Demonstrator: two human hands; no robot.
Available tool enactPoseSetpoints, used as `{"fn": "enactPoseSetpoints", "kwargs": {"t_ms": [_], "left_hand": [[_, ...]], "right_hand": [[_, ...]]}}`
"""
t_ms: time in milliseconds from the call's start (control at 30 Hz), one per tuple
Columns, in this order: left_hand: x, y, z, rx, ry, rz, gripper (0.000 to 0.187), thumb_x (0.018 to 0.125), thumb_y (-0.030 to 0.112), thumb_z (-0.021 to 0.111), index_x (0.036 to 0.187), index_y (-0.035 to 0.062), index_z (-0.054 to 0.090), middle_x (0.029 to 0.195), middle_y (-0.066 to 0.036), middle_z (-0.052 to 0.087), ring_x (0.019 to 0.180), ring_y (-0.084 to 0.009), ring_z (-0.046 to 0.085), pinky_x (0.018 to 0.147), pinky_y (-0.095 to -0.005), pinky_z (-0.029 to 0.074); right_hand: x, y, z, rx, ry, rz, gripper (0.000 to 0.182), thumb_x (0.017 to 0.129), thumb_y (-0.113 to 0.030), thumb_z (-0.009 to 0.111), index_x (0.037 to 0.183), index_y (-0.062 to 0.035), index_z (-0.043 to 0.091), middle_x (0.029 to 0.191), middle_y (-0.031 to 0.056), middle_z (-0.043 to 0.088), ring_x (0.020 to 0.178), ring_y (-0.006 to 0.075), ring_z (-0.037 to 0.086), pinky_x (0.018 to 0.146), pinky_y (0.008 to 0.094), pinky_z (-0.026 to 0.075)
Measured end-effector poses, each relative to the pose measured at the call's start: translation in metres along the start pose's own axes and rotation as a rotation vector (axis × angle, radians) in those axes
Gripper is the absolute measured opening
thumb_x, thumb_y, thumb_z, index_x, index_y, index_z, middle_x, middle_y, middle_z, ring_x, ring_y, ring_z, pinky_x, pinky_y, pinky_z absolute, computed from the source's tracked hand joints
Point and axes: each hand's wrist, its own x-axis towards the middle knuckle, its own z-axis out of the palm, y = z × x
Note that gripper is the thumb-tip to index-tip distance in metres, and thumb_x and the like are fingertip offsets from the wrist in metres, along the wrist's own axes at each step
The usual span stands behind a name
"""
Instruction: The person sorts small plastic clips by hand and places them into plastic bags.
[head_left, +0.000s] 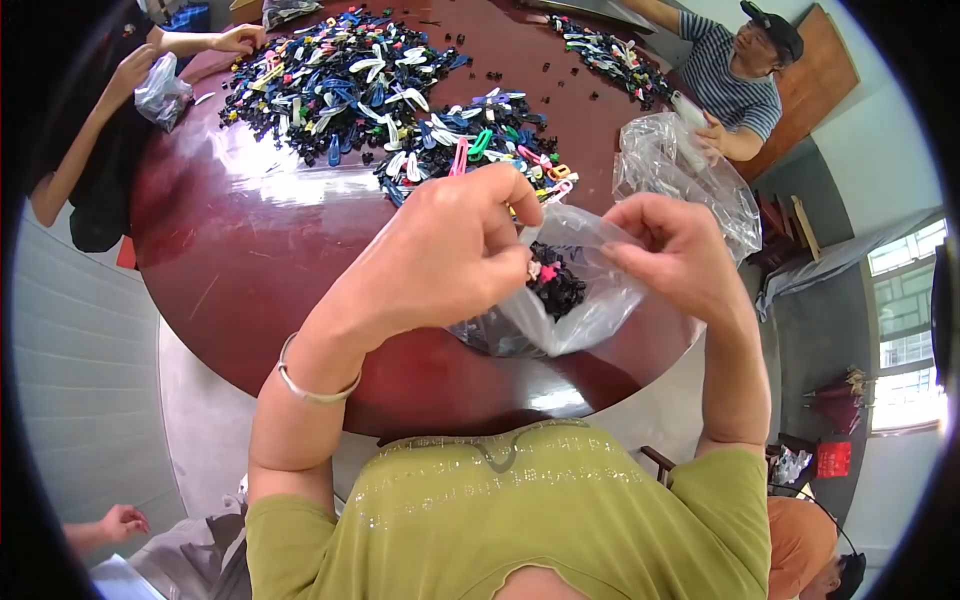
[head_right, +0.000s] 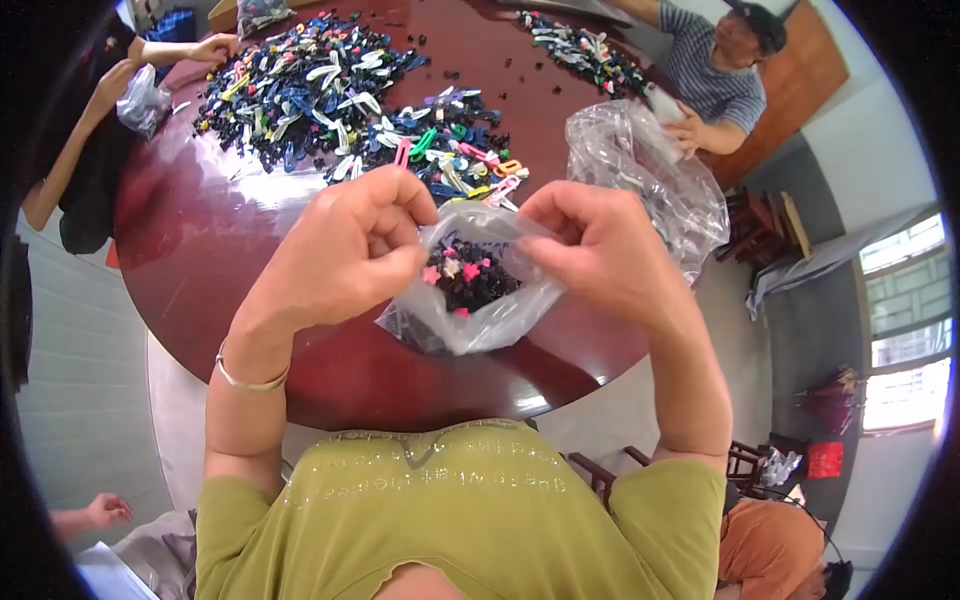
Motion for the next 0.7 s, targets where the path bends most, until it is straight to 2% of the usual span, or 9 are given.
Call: {"fn": "enactPoseSetpoints", "kwargs": {"t_ms": [67, 167, 200, 333, 433, 500, 533, 633, 700], "left_hand": [[-0.001, 0.003, -0.003, 0.037, -0.003, 0.035, 0.016, 0.076, -0.003, 0.058, 0.092, -0.0018, 0.055, 0.064, -0.001, 0.063, 0.056, -0.0037, 0.052, 0.051, -0.0216, 0.041], [0.001, 0.006, -0.014, -0.095, -0.018, -0.036, 0.016, 0.076, -0.003, 0.059, 0.092, -0.0016, 0.056, 0.064, 0.0, 0.062, 0.056, -0.0024, 0.051, 0.051, -0.0206, 0.04], [0.003, 0.003, -0.017, -0.094, -0.048, -0.072, 0.019, 0.077, -0.003, 0.059, 0.096, -0.0022, 0.055, 0.064, 0.0, 0.062, 0.056, -0.0017, 0.051, 0.05, -0.0198, 0.039], [-0.002, 0.004, -0.017, -0.3, -0.133, -0.066, 0.028, 0.079, -0.001, 0.061, 0.105, -0.0043, 0.051, 0.065, -0.001, 0.061, 0.056, -0.0028, 0.052, 0.051, -0.02, 0.04], [-0.003, 0.002, -0.012, -0.087, -0.028, -0.018, 0.025, 0.079, 0.002, 0.063, 0.101, -0.0033, 0.054, 0.065, -0.004, 0.061, 0.055, -0.0068, 0.054, 0.053, -0.0227, 0.043], [-0.004, 0.002, -0.004, 0.236, 0.091, 0.075, 0.02, 0.079, 0.004, 0.066, 0.095, -0.0023, 0.057, 0.065, -0.006, 0.061, 0.054, -0.0098, 0.055, 0.053, -0.0249, 0.044], [-0.004, 0.0, 0.001, 0.396, 0.154, 0.124, 0.018, 0.079, 0.005, 0.067, 0.092, -0.0018, 0.059, 0.064, -0.007, 0.061, 0.053, -0.0113, 0.056, 0.053, -0.026, 0.044], [0.003, -0.019, 0.013, 0.472, 0.319, 0.353, 0.012, 0.08, 0.008, 0.069, 0.085, -0.0007, 0.062, 0.065, -0.01, 0.061, 0.053, -0.0148, 0.057, 0.052, -0.028, 0.045], [0.004, -0.018, 0.016, 0.32, 0.22, 0.162, 0.011, 0.081, 0.008, 0.068, 0.085, -0.0013, 0.063, 0.066, -0.008, 0.062, 0.054, -0.012, 0.058, 0.052, -0.0273, 0.045]], "right_hand": [[0.008, -0.009, -0.003, -0.087, -0.016, 0.051, 0.017, 0.081, -0.002, 0.067, 0.098, 0.0023, 0.066, 0.081, -0.0025, 0.063, 0.069, 0.002, 0.055, 0.061, 0.0172, 0.044], [0.009, -0.016, -0.008, 0.009, 0.019, 0.044, 0.018, 0.079, -0.001, 0.067, 0.097, 0.0021, 0.066, 0.079, -0.0042, 0.061, 0.067, 0.0017, 0.053, 0.06, 0.0174, 0.042], [0.012, -0.019, -0.008, -0.105, 0.004, 0.009, 0.018, 0.079, -0.002, 0.068, 0.096, 0.0016, 0.066, 0.078, -0.0044, 0.061, 0.067, 0.0015, 0.052, 0.059, 0.0178, 0.042], [0.011, -0.023, -0.014, -0.118, -0.008, -0.006, 0.018, 0.079, -0.003, 0.068, 0.096, 0.0014, 0.066, 0.077, -0.0037, 0.062, 0.067, 0.0022, 0.052, 0.06, 0.0188, 0.043], [0.006, -0.024, -0.011, -0.125, -0.013, 0.003, 0.017, 0.08, -0.005, 0.069, 0.095, 0.0015, 0.067, 0.076, -0.0022, 0.062, 0.067, 0.0035, 0.053, 0.061, 0.0204, 0.043], [0.01, -0.017, -0.005, -0.165, -0.062, 0.001, 0.017, 0.08, -0.006, 0.07, 0.094, 0.0016, 0.067, 0.075, -0.0014, 0.062, 0.067, 0.0043, 0.053, 0.06, 0.0215, 0.043], [0.008, -0.019, -0.002, -0.177, -0.054, 0.038, 0.017, 0.08, -0.009, 0.071, 0.093, 0.0008, 0.067, 0.075, 0.0026, 0.063, 0.067, 0.0088, 0.056, 0.061, 0.0244, 0.044], [0.01, -0.005, 0.005, -0.411, 0.048, -0.334, 0.017, 0.08, -0.012, 0.071, 0.09, 0.0003, 0.066, 0.077, 0.0075, 0.062, 0.068, 0.0166, 0.058, 0.061, 0.0281, 0.045], [0.013, 0.001, 0.017, -0.468, 0.145, -0.401, 0.021, 0.083, -0.021, 0.068, 0.089, -0.0009, 0.066, 0.078, 0.0119, 0.063, 0.072, 0.0304, 0.06, 0.065, 0.0379, 0.047]]}}
